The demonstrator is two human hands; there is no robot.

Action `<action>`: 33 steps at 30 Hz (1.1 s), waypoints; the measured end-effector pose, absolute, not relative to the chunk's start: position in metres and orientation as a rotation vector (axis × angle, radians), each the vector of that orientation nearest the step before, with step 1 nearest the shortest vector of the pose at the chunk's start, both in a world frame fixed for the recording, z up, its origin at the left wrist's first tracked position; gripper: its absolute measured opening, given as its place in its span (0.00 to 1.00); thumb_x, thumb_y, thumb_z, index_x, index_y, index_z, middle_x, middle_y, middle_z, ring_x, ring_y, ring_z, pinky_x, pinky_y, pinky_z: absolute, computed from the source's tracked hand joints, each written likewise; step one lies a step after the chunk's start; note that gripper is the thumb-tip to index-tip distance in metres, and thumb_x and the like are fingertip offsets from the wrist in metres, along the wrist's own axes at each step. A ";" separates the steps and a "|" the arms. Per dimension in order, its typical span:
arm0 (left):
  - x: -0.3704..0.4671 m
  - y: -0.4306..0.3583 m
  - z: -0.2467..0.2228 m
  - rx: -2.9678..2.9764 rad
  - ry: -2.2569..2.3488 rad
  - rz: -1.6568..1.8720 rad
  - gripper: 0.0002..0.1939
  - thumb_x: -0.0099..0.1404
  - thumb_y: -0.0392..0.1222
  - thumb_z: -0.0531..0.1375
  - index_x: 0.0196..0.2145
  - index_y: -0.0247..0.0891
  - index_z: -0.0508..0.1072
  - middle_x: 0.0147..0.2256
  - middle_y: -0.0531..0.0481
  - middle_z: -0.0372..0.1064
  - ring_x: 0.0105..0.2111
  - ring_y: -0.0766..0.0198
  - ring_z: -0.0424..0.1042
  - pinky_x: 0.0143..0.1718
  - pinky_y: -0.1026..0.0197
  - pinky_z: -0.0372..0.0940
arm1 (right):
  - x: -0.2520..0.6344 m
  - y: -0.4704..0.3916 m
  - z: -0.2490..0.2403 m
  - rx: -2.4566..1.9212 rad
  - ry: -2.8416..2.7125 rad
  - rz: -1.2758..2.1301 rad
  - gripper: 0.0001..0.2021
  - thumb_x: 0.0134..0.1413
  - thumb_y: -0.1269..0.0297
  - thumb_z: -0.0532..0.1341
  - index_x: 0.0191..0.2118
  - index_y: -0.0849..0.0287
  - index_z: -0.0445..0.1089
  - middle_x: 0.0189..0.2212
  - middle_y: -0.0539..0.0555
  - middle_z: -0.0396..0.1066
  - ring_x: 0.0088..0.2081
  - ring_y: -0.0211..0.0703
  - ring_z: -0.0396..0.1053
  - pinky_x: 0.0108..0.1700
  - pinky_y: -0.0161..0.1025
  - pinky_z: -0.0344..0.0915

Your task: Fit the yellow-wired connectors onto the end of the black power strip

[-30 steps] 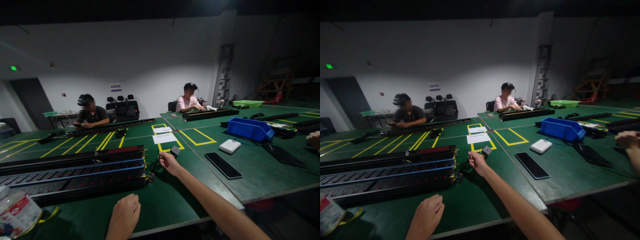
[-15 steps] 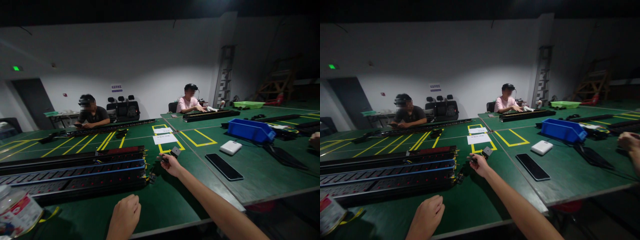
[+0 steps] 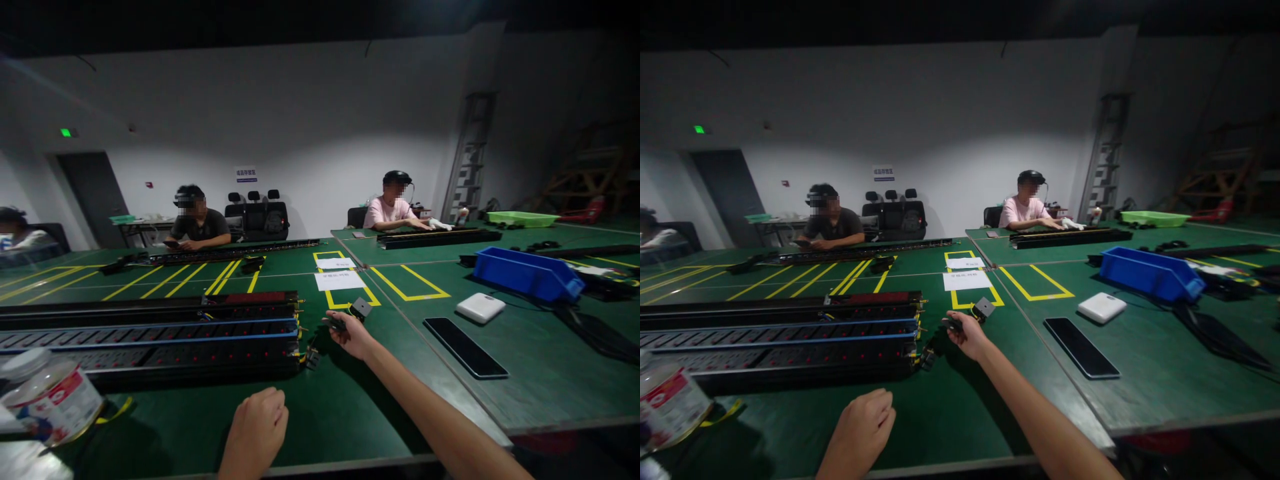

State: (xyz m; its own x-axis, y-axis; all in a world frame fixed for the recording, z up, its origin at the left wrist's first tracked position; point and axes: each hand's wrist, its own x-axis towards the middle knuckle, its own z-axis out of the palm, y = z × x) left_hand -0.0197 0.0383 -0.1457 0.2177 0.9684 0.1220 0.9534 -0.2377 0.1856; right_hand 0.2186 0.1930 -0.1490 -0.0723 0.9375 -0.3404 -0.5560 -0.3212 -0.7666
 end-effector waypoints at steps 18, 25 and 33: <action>-0.019 0.036 -0.144 2.365 1.895 0.356 0.15 0.65 0.28 0.47 0.23 0.37 0.61 0.25 0.53 0.61 0.25 0.68 0.61 0.29 0.60 0.44 | 0.217 0.194 -0.151 -1.041 -0.526 1.642 0.08 0.61 0.72 0.60 0.46 0.62 0.72 0.29 0.55 0.78 0.18 0.34 0.68 0.18 0.28 0.65; -0.021 0.039 -0.149 2.384 1.889 0.404 0.14 0.65 0.28 0.48 0.23 0.38 0.61 0.25 0.53 0.62 0.26 0.67 0.62 0.30 0.59 0.45 | 0.218 0.198 -0.159 -1.036 -0.539 1.627 0.08 0.61 0.71 0.60 0.45 0.62 0.72 0.29 0.54 0.78 0.18 0.33 0.68 0.18 0.28 0.65; -0.020 0.036 -0.146 2.384 1.900 0.363 0.15 0.65 0.28 0.48 0.23 0.37 0.63 0.25 0.54 0.61 0.25 0.67 0.61 0.29 0.59 0.44 | 0.218 0.198 -0.159 -1.017 -0.525 1.632 0.08 0.60 0.72 0.61 0.44 0.62 0.72 0.30 0.55 0.79 0.20 0.35 0.71 0.20 0.28 0.68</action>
